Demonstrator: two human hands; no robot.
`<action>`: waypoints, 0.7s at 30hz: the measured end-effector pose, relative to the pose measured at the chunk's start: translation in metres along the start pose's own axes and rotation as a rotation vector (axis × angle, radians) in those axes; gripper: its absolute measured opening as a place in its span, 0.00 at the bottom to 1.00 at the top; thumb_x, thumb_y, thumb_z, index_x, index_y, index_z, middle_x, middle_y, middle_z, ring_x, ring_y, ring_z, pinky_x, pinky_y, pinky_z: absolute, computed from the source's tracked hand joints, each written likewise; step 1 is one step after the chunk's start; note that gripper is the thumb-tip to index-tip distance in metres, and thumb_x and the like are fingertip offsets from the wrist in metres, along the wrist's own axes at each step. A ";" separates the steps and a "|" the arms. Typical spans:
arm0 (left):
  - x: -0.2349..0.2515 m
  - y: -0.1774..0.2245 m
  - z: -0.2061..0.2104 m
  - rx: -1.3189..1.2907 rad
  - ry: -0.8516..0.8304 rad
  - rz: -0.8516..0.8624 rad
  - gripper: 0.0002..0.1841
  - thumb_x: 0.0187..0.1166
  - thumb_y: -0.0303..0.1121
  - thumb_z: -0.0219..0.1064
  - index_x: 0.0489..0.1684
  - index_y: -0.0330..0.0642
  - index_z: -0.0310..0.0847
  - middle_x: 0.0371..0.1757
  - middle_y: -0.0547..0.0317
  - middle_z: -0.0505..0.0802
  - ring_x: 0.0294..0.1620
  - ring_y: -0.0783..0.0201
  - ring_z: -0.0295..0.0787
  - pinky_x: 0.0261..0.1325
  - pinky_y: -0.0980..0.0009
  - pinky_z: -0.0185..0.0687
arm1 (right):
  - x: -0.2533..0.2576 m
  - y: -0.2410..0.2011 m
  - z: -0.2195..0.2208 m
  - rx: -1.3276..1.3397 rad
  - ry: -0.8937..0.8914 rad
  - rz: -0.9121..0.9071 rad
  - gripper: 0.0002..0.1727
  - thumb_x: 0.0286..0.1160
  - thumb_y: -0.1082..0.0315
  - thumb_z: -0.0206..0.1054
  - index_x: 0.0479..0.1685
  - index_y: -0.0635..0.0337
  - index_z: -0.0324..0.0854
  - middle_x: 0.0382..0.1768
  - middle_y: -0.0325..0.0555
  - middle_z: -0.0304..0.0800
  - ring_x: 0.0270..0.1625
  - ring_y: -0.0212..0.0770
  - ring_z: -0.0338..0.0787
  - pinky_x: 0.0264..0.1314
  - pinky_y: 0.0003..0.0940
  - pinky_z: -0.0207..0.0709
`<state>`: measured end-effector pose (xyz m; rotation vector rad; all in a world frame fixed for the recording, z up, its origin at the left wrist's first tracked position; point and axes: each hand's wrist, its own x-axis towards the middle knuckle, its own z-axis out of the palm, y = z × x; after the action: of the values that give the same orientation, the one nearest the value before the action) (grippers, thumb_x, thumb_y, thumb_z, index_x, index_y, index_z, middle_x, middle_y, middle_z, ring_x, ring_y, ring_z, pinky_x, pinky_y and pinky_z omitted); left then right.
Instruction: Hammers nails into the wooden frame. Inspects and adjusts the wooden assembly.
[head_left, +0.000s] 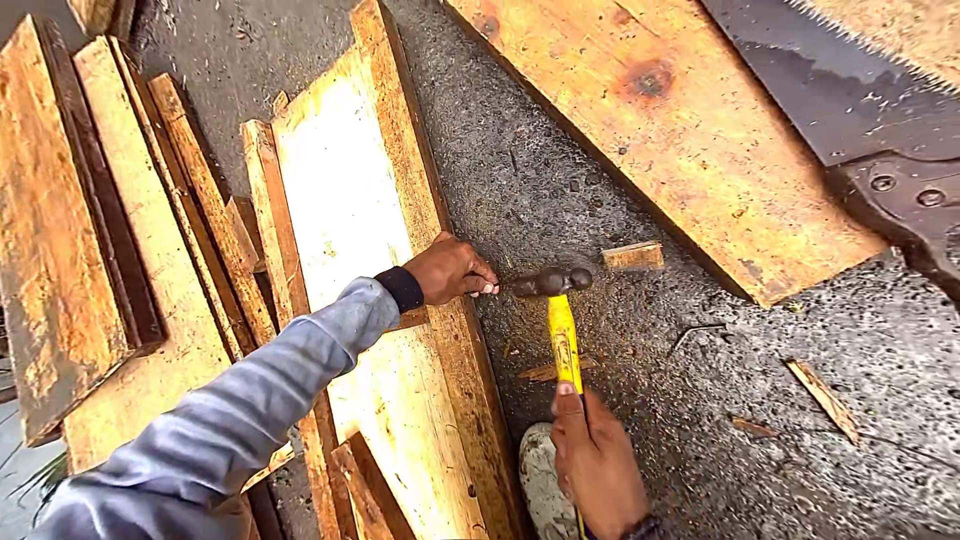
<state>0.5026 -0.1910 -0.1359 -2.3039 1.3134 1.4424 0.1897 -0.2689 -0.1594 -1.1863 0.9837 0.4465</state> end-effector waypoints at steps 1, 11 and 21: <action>0.001 -0.001 0.000 0.005 0.004 0.003 0.11 0.86 0.46 0.65 0.51 0.64 0.96 0.43 0.75 0.98 0.49 0.75 0.91 0.81 0.52 0.62 | -0.001 0.001 -0.006 0.022 0.014 -0.005 0.31 0.90 0.38 0.43 0.49 0.54 0.81 0.15 0.40 0.72 0.10 0.42 0.73 0.10 0.43 0.74; 0.000 -0.003 0.004 0.035 0.012 0.026 0.12 0.86 0.46 0.65 0.51 0.64 0.96 0.45 0.74 0.98 0.53 0.75 0.91 0.87 0.53 0.56 | 0.011 -0.008 -0.013 -0.080 -0.040 0.026 0.30 0.89 0.37 0.42 0.48 0.53 0.80 0.15 0.39 0.71 0.11 0.41 0.73 0.11 0.42 0.74; -0.001 -0.014 0.013 0.036 0.117 0.116 0.12 0.87 0.46 0.64 0.49 0.59 0.96 0.46 0.74 0.98 0.55 0.76 0.91 0.90 0.55 0.53 | 0.007 -0.016 -0.011 0.049 -0.085 0.070 0.28 0.92 0.42 0.43 0.46 0.55 0.78 0.13 0.39 0.67 0.08 0.40 0.69 0.09 0.40 0.71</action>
<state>0.5031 -0.1750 -0.1466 -2.3573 1.5156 1.3209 0.2005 -0.2864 -0.1565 -1.0832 0.9597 0.5219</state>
